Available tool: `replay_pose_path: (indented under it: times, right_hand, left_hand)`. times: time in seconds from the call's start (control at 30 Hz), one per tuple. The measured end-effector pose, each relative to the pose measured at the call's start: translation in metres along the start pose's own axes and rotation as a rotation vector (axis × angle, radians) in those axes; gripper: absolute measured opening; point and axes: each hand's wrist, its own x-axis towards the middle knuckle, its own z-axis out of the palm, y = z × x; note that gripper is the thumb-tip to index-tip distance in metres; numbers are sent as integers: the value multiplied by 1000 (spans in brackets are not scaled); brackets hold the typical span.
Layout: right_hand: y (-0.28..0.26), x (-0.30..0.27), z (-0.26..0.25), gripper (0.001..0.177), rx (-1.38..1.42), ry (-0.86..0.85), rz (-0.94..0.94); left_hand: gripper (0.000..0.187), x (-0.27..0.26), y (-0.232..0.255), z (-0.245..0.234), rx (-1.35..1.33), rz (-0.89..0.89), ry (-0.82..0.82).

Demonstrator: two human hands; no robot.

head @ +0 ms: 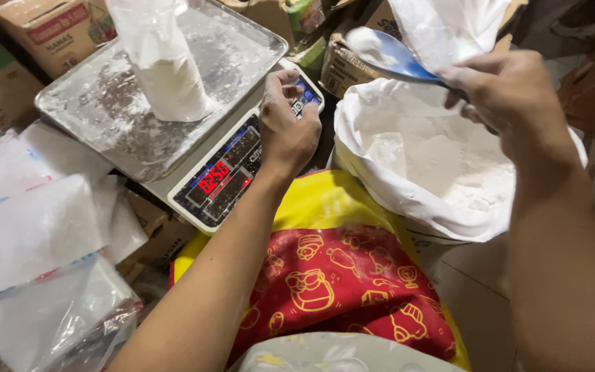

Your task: The person scoops white powder from a large sack into small plastic bags using a blue scoop, places each bag on a digital scale to check the weight, and ties the bags shut. The process is repeated multiple times in a cluttered storage area.

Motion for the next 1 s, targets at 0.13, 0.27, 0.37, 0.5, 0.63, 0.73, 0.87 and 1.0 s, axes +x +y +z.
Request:
replay_pose_path:
  times: [0.13,0.27,0.37,0.5,0.63,0.73,0.87,1.0]
  right_hand:
    - [61,-14,-42,30,97,-30,12]
    - [161,14,-64,29,-62,-32,133]
    - [247,51,-49,24,-250,-24,144]
    - [331,98,2,30,-963,-164,114]
    - [359,104,45,33,-960,-268,318]
    - [333,97,52,36,-980,-453,337]
    - [232,96,46,40,-951,-232,230]
    - [99,89,67,52,-536,-25,2]
  left_hand:
    - [43,-1,10,0,18,-55,-82]
    - [41,2,16,-6,-2,-74,-108]
    - [39,2,16,-10,1,-53,-95]
    - [39,0,19,-15,-21,-58,-100]
    - [41,4,26,-27,7,-90,-95]
    - [48,10,33,-44,-2,-126,-88]
    - [44,20,42,-68,51,-9,12]
    - [42,32,47,-91,261,158,301]
